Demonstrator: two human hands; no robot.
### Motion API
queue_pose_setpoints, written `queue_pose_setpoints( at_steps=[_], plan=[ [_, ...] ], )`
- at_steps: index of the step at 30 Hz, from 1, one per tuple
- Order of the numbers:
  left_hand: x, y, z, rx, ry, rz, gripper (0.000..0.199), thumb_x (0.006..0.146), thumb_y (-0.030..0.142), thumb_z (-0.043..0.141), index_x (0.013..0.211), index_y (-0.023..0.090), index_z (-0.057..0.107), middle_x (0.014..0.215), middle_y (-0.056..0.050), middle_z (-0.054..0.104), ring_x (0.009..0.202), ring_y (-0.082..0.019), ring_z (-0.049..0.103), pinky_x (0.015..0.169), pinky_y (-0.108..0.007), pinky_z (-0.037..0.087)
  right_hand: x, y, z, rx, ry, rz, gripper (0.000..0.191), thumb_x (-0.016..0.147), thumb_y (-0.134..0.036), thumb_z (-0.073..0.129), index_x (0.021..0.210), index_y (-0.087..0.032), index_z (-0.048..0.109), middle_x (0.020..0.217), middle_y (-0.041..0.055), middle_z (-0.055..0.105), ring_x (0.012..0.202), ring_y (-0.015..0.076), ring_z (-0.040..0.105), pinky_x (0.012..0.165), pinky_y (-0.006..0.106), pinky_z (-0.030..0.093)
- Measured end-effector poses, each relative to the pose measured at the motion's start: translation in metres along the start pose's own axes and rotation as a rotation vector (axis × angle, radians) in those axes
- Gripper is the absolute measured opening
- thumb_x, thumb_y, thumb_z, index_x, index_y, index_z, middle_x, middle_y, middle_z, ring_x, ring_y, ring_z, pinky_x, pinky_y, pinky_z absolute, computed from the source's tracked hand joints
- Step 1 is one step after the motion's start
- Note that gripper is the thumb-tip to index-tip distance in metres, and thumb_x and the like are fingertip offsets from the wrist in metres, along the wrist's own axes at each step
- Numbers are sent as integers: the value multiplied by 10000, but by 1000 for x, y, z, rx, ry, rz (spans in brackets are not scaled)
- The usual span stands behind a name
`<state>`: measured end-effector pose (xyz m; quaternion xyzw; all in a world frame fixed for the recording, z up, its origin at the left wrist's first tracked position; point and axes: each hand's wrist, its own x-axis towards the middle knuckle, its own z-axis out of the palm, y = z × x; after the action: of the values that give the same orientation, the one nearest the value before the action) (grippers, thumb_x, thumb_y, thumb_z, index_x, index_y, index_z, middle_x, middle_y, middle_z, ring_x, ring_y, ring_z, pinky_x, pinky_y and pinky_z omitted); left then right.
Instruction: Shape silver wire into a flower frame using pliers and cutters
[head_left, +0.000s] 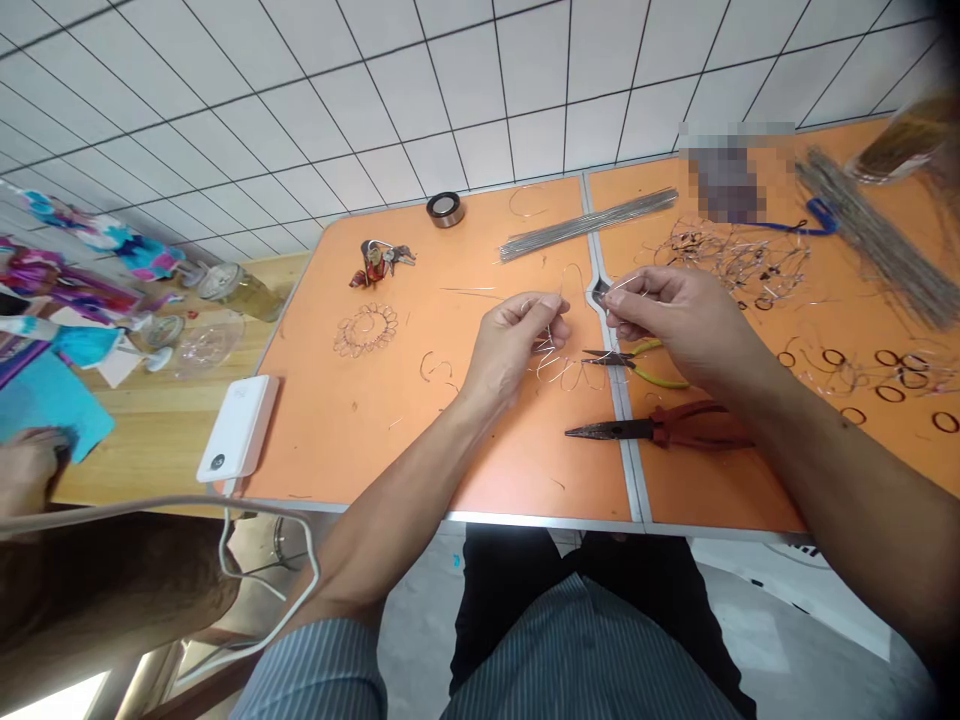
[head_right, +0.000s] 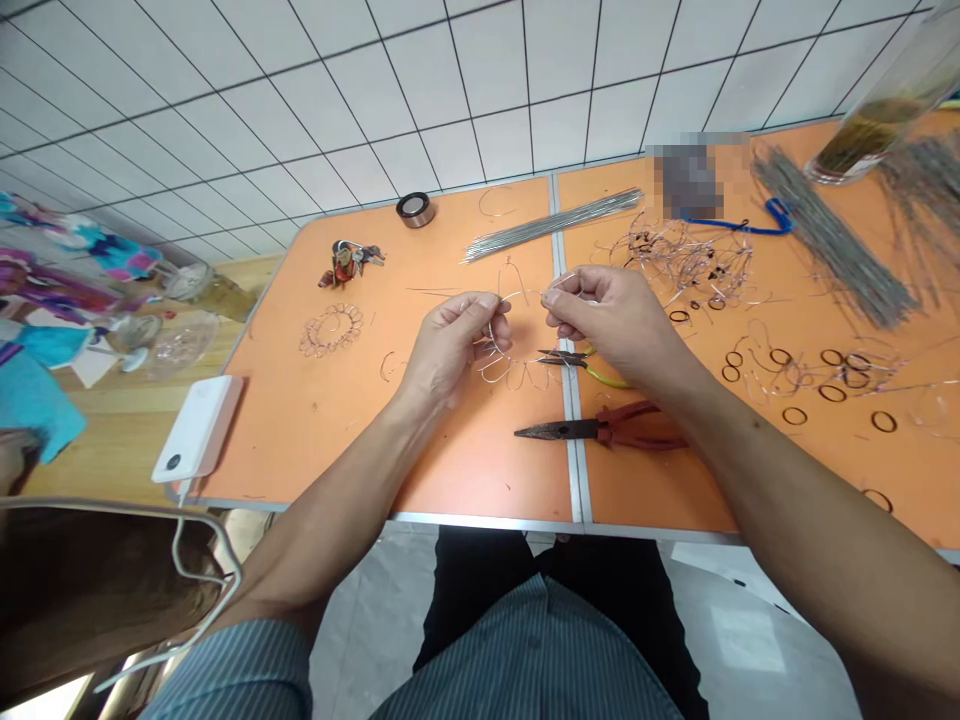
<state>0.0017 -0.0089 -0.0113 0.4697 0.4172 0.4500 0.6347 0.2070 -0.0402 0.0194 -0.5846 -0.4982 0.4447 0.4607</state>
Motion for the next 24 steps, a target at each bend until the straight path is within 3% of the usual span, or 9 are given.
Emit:
queue_pose_setpoints(
  at_steps=[4, 13, 19, 24],
  plan=[
    [1, 1, -2, -15, -6, -29, 459, 890, 626, 934, 875, 198, 769, 862, -35, 786, 716, -121, 688, 743, -260, 601, 0, -1, -1, 6, 11, 12, 218, 946, -258, 892, 775, -237, 757, 840, 52, 745, 755, 178, 631, 776, 341, 601],
    [3, 3, -4, -23, 34, -20, 223, 955, 336, 851, 832, 189, 736, 741, 1, 736, 637, -94, 645, 667, -228, 550, 7, 15, -1, 63, -56, 37, 231, 935, -335, 928, 804, -224, 774, 861, 56, 760, 742, 163, 630, 732, 318, 561],
    [6, 2, -4, -9, 34, -94, 303, 954, 404, 888, 824, 187, 720, 668, 19, 689, 567, -92, 597, 614, -231, 509, 7, 14, 0, 83, -163, 87, 290, 891, -360, 988, 798, -219, 752, 777, 38, 714, 689, 154, 607, 707, 323, 569],
    [7, -3, -8, 57, -25, -64, 361, 983, 407, 862, 755, 188, 688, 621, 21, 648, 552, -84, 555, 579, -217, 427, 6, 10, -4, -24, -123, 13, 242, 942, -422, 959, 928, -218, 830, 891, 77, 792, 852, 207, 721, 780, 336, 599]
  ],
)
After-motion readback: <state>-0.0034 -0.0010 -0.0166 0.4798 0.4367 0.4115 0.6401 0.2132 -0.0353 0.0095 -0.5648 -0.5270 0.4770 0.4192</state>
